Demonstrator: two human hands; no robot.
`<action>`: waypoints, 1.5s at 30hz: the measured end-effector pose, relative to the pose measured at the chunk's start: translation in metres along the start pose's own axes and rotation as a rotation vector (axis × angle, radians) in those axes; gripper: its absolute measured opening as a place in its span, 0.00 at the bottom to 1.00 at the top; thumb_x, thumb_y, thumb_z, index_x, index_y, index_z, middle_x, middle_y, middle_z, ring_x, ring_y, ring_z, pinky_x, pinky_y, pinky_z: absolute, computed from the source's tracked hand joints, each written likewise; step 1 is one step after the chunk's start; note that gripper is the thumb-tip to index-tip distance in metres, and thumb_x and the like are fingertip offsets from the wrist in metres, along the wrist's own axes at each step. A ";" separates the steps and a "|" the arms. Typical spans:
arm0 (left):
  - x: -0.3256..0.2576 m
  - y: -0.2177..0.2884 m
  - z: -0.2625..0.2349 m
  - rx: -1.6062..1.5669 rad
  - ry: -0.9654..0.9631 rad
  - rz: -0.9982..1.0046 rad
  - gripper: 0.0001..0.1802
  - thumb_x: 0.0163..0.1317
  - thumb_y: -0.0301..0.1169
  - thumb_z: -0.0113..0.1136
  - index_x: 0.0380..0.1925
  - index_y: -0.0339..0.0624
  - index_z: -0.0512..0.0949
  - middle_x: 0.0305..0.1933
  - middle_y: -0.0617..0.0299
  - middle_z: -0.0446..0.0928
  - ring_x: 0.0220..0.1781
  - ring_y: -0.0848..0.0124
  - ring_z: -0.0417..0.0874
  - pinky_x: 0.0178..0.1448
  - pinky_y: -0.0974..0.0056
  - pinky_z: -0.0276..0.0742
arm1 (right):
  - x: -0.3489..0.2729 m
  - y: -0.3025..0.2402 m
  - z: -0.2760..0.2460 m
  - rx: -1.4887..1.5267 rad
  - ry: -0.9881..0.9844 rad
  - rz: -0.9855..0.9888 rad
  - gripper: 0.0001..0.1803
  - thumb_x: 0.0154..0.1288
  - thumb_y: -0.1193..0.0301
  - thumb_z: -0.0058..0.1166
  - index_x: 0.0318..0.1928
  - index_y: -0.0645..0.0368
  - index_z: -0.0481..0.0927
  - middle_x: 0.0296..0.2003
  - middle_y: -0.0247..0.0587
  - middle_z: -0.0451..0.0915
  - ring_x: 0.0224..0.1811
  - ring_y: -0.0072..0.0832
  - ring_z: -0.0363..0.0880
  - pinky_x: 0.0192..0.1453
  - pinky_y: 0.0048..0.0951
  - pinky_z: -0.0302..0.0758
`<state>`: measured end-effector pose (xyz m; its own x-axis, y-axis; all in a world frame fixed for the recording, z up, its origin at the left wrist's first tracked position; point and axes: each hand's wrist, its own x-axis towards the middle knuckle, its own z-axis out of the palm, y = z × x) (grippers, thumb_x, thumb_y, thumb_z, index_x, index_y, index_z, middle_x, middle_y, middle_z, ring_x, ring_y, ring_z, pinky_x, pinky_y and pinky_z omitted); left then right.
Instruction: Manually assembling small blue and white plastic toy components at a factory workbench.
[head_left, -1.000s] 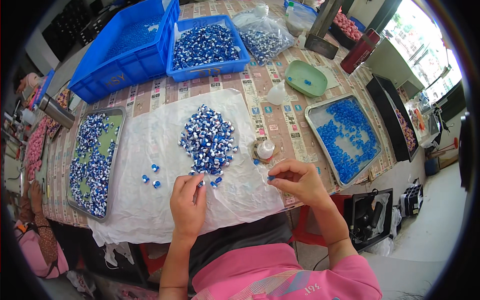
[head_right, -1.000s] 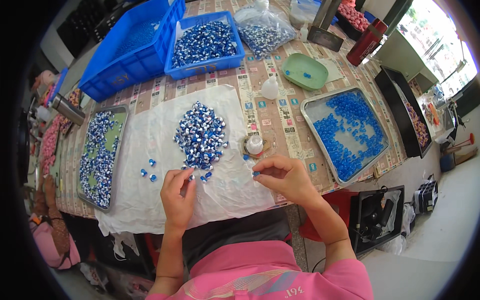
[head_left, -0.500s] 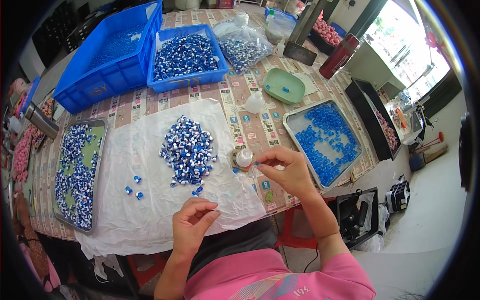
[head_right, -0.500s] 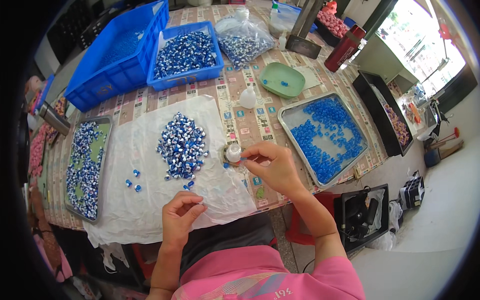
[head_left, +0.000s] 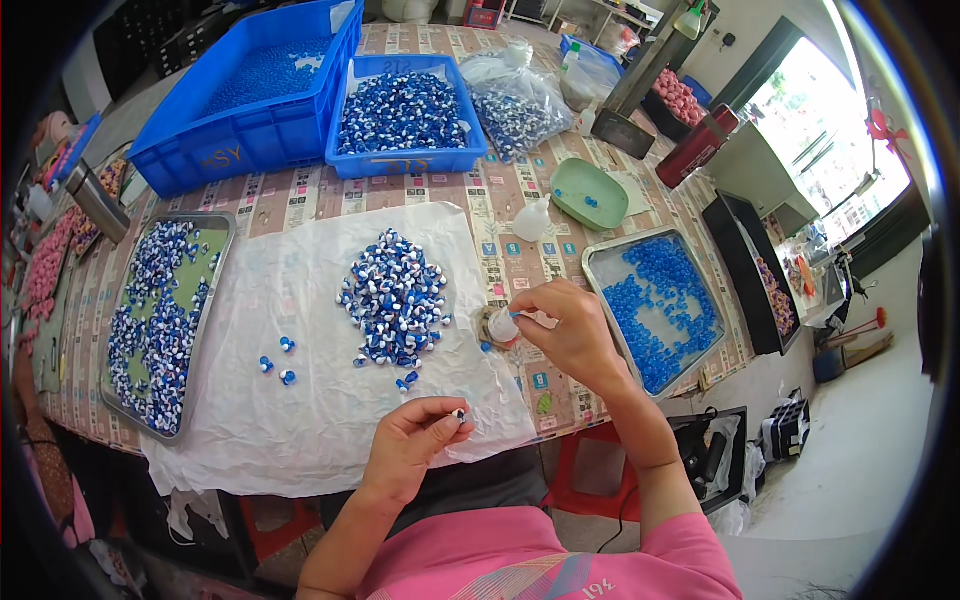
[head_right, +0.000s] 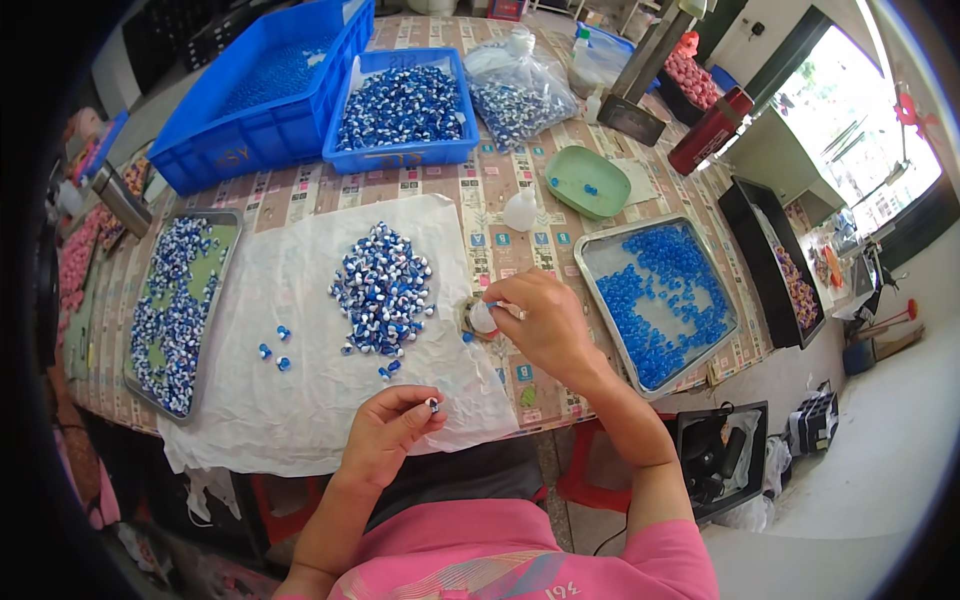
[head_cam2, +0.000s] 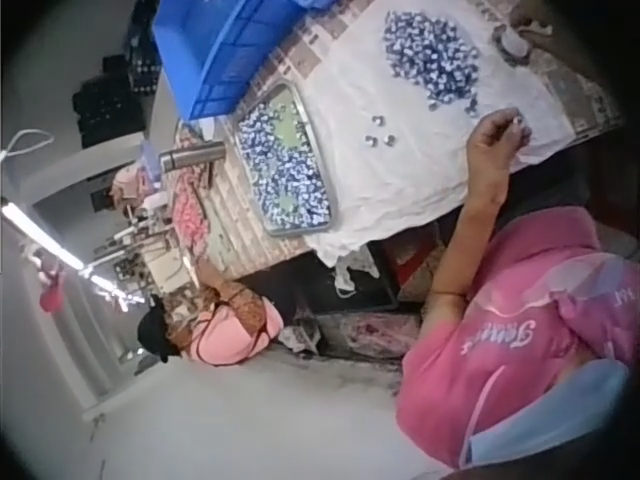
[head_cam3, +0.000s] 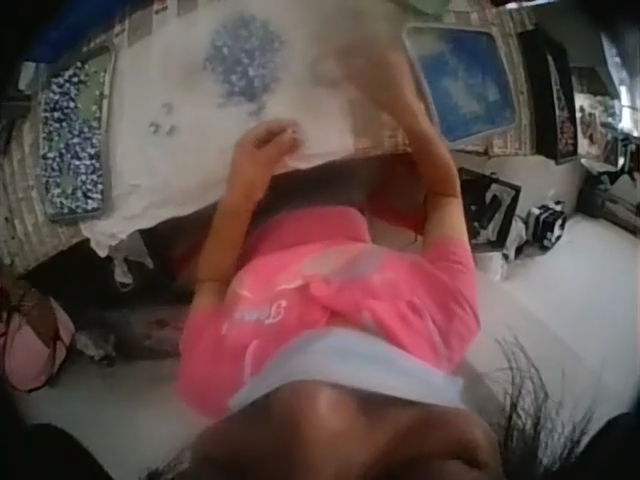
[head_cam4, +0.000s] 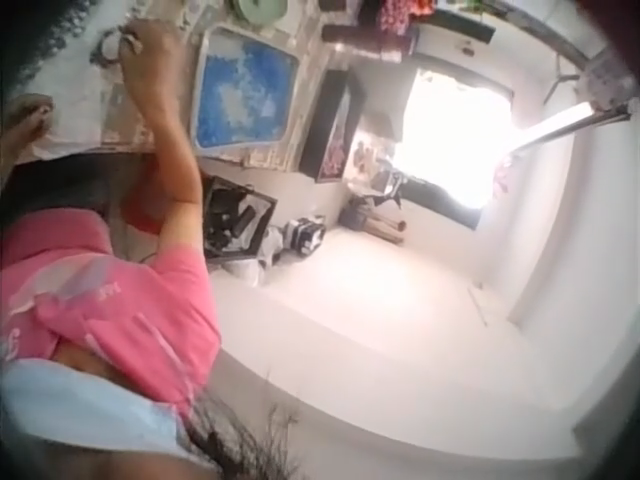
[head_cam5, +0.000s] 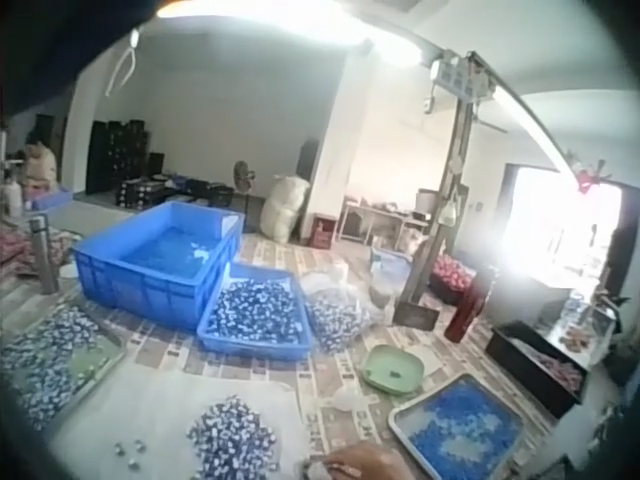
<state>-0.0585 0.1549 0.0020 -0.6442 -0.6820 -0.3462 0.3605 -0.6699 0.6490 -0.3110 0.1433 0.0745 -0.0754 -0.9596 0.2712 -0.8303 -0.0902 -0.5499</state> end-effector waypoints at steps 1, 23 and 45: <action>0.000 0.001 -0.002 -0.003 0.004 0.002 0.12 0.67 0.22 0.60 0.50 0.34 0.79 0.46 0.56 0.82 0.45 0.68 0.86 0.53 0.65 0.83 | 0.000 0.000 0.002 0.002 -0.005 -0.003 0.08 0.53 0.76 0.65 0.36 0.58 0.85 0.34 0.43 0.85 0.40 0.41 0.82 0.47 0.38 0.77; 0.014 -0.009 -0.028 -0.106 -0.068 -0.017 0.12 0.69 0.22 0.58 0.51 0.34 0.77 0.46 0.54 0.82 0.46 0.69 0.86 0.55 0.65 0.82 | -0.051 -0.037 0.048 0.431 -0.161 -0.103 0.11 0.49 0.81 0.67 0.35 0.58 0.86 0.35 0.36 0.87 0.38 0.31 0.85 0.42 0.31 0.77; 0.018 -0.016 -0.029 -0.103 -0.026 -0.052 0.10 0.65 0.21 0.63 0.46 0.31 0.81 0.39 0.52 0.84 0.38 0.68 0.87 0.46 0.64 0.87 | -0.048 -0.026 0.044 0.486 -0.289 -0.121 0.10 0.48 0.84 0.67 0.32 0.58 0.86 0.30 0.37 0.85 0.34 0.33 0.84 0.39 0.32 0.78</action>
<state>-0.0565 0.1455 -0.0340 -0.6807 -0.6388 -0.3586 0.3927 -0.7314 0.5576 -0.2613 0.1795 0.0412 0.2145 -0.9626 0.1656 -0.4697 -0.2503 -0.8466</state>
